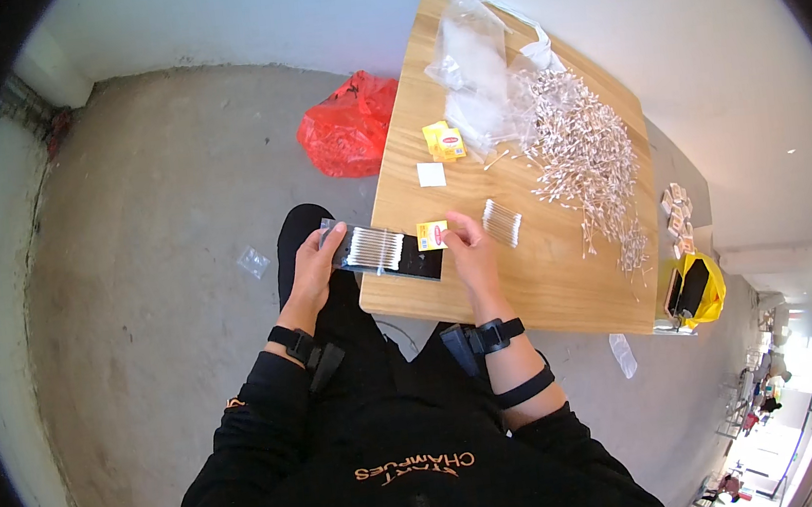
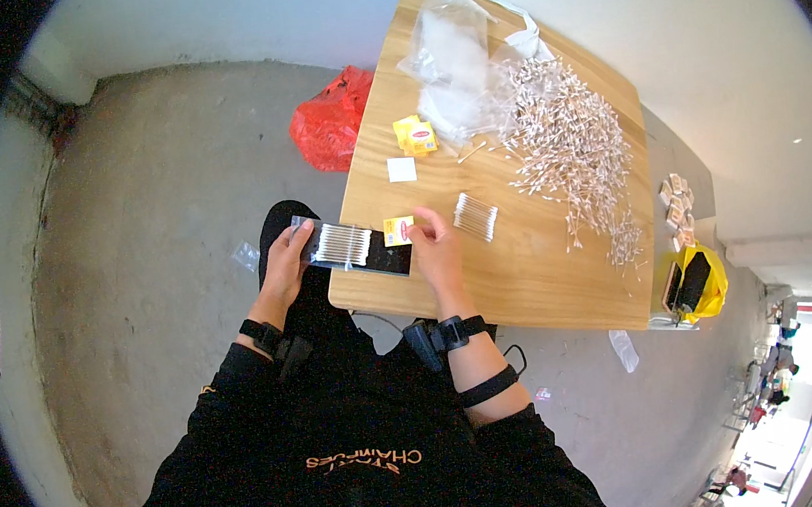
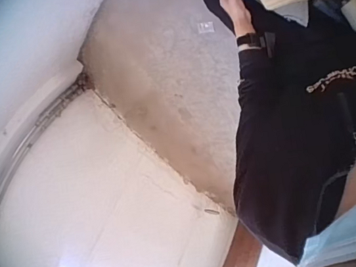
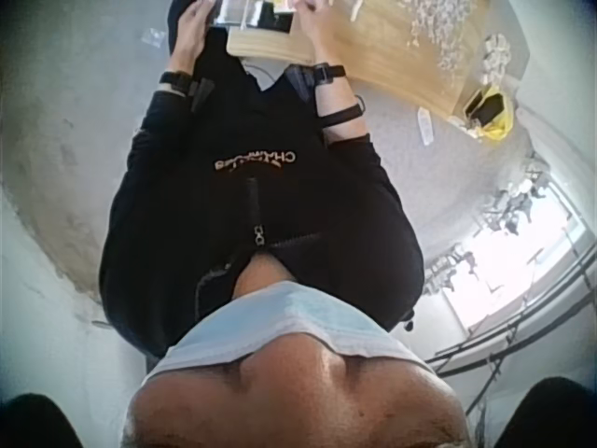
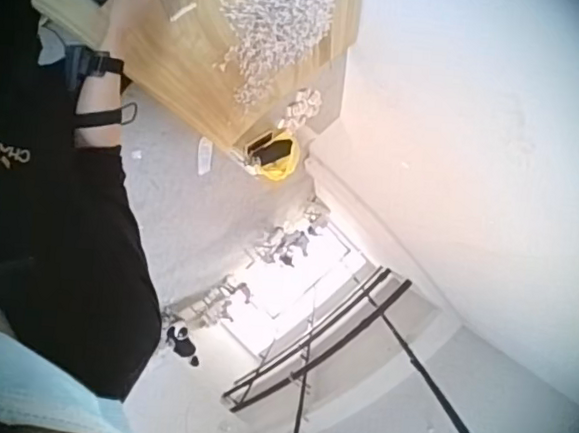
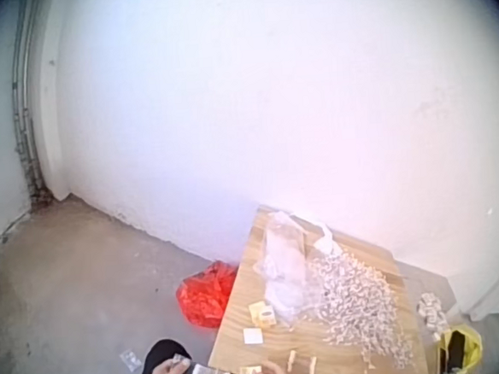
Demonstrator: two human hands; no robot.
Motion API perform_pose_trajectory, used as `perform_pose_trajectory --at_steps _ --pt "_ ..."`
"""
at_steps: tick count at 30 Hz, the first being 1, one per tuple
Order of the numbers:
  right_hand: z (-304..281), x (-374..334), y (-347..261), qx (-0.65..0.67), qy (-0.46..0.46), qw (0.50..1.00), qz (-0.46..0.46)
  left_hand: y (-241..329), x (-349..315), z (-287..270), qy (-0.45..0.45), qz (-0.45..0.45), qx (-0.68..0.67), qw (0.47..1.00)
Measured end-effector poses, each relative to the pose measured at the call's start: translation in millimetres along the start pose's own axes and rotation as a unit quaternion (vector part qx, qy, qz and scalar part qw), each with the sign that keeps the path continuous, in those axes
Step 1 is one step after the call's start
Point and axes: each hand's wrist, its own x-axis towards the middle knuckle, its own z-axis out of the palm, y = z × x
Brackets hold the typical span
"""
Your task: The person organizes cotton swabs on a table, places them into small plastic bags, and then wipes the camera lens with a cloth.
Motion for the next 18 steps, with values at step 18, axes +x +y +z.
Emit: perform_pose_trajectory --at_steps 18 --pt "36 -26 -1 0.065 -0.038 0.997 0.009 -7 1 7 0.029 0.039 0.053 0.997"
